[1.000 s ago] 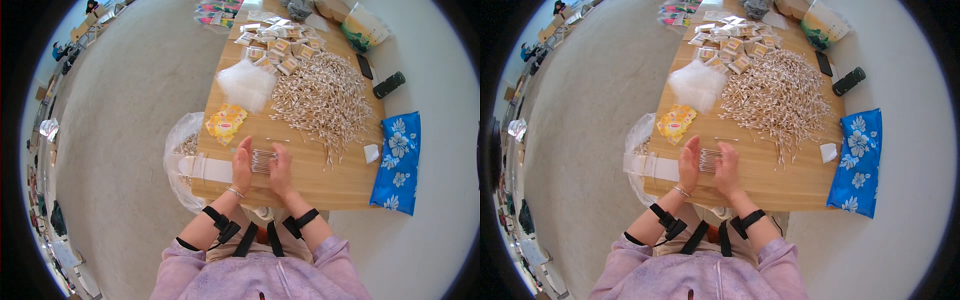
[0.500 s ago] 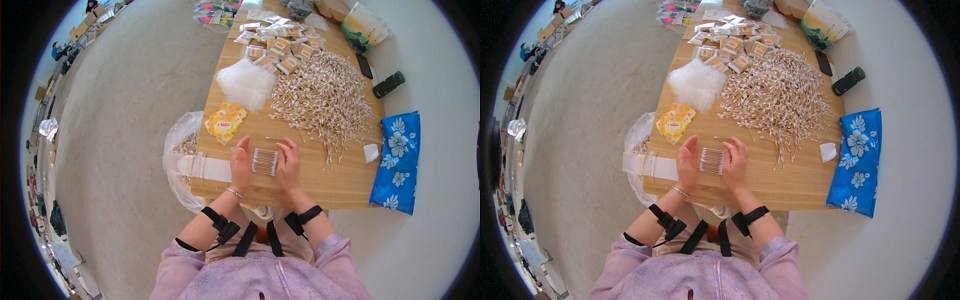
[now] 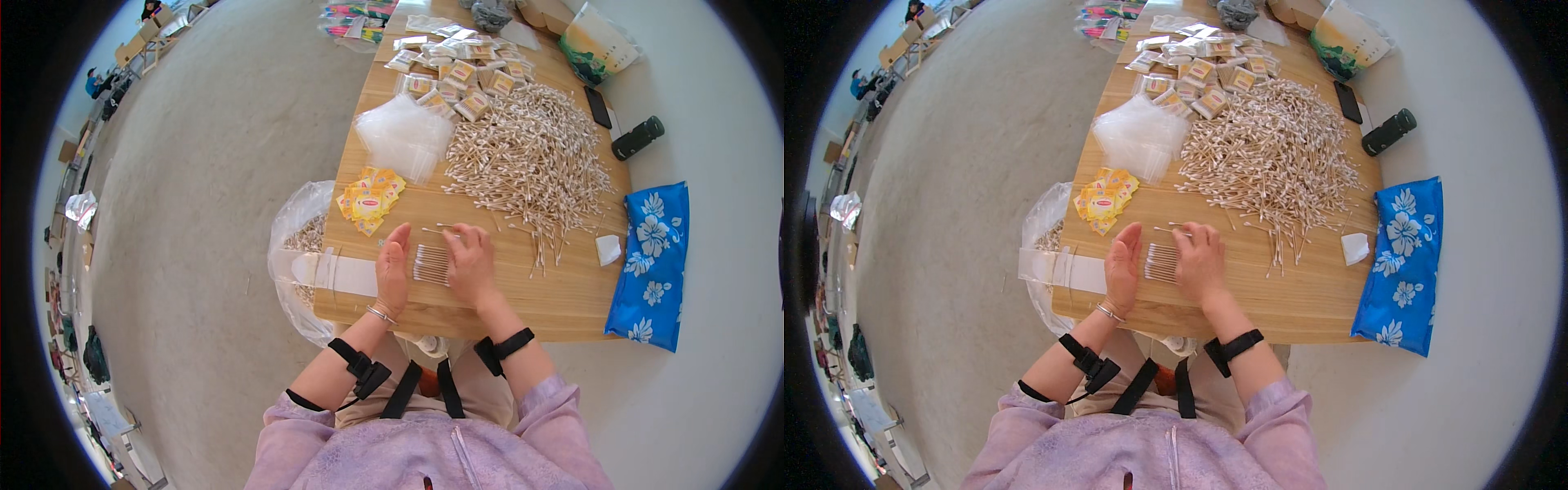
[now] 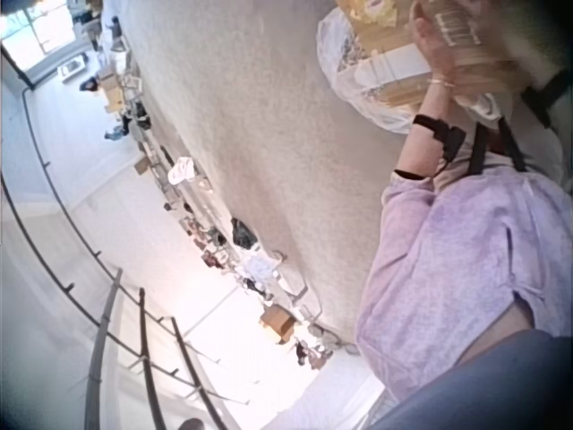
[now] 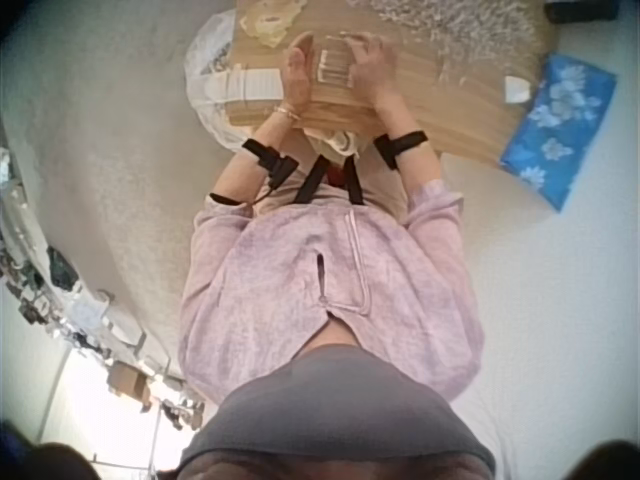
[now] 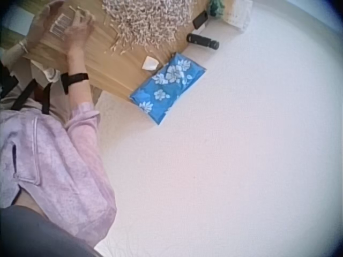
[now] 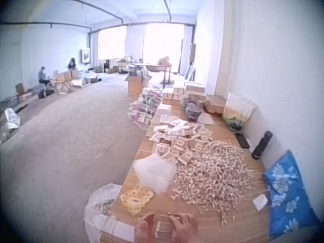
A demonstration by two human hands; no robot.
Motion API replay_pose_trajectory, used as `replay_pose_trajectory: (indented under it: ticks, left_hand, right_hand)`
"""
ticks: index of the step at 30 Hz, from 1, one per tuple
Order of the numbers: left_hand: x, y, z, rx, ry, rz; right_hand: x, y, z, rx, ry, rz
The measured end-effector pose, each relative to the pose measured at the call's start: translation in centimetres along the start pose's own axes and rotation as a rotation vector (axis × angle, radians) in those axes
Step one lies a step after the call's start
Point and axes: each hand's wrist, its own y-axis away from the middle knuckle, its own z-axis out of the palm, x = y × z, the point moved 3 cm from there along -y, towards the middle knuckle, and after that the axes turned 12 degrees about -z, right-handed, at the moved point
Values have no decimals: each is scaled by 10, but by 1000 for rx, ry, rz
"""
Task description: The recorder is placing small bundles of cotton swabs into small clear plastic bags.
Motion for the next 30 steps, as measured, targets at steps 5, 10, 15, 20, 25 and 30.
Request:
replay_pose_trajectory:
  ticks: [5,10,15,20,25,30]
  left_hand:
    - [-2,-2,2,-4,27,-11]
    - [-3,-5,0,-22,37,-1]
    - [1,-6,4,-8,56,-2]
    - [-1,-2,4,-13,49,-24]
    - [-6,0,6,-67,24,-46]
    - [-4,1,6,-58,105,-47]
  right_hand:
    - [-35,28,15,-185,128,-88]
    - [-40,29,18,-298,75,-69]
    - [-20,33,17,75,-185,-45]
    - [-11,26,23,278,-625,257]
    - [-21,19,40,490,-867,347]
    - [-18,17,30,535,-599,206]
